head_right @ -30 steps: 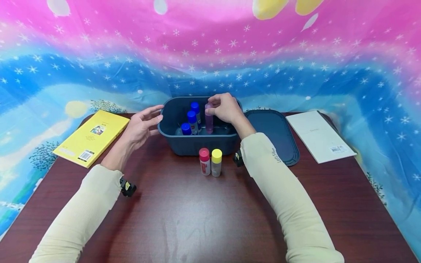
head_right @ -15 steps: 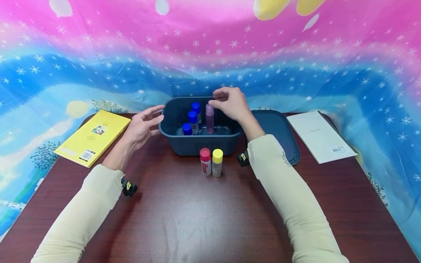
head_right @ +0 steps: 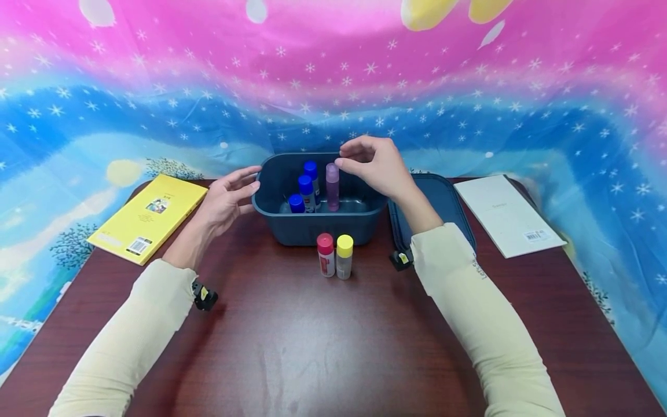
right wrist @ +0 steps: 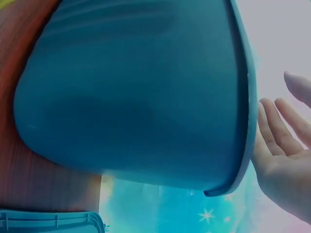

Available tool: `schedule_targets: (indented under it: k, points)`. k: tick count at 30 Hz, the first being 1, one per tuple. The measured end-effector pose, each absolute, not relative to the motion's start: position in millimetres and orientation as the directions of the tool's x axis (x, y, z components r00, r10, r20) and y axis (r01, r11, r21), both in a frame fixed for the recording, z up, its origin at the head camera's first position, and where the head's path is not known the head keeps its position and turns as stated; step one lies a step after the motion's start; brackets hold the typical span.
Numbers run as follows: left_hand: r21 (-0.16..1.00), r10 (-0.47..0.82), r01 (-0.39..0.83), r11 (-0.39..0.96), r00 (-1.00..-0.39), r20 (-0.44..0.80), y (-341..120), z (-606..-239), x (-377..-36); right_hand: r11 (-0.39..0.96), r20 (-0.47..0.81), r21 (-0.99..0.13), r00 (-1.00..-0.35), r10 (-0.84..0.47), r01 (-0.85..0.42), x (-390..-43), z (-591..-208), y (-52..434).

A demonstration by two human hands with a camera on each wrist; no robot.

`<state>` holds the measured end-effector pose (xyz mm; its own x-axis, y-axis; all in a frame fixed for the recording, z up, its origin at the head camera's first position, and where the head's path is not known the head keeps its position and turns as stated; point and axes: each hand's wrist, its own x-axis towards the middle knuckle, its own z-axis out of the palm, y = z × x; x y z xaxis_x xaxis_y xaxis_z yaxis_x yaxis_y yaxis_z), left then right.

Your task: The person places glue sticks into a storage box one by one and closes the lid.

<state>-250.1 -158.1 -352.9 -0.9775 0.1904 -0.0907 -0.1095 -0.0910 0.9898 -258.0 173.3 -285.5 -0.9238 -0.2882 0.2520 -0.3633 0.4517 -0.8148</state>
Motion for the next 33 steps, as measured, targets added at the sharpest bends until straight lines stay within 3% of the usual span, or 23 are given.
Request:
schedule_targets:
  k: [9, 22, 33]
  points:
    - [0.989, 0.192, -0.114, -0.092, -0.977, -0.095, -156, -353, -250, 0.348, 0.227, -0.857, -0.885, -0.406, -0.379, -243, -287, 188]
    - [0.991, 0.190, -0.113, -0.076, -0.977, -0.097, -157, -353, -249, 0.300, 0.236, -0.863, -0.849, -0.473, -0.407, -229, -297, 202]
    - [0.990, 0.189, -0.111, -0.088, -0.977, -0.093, -157, -352, -249, 0.261, 0.227, -0.846, -0.757, -0.612, -0.464, -216, -297, 202]
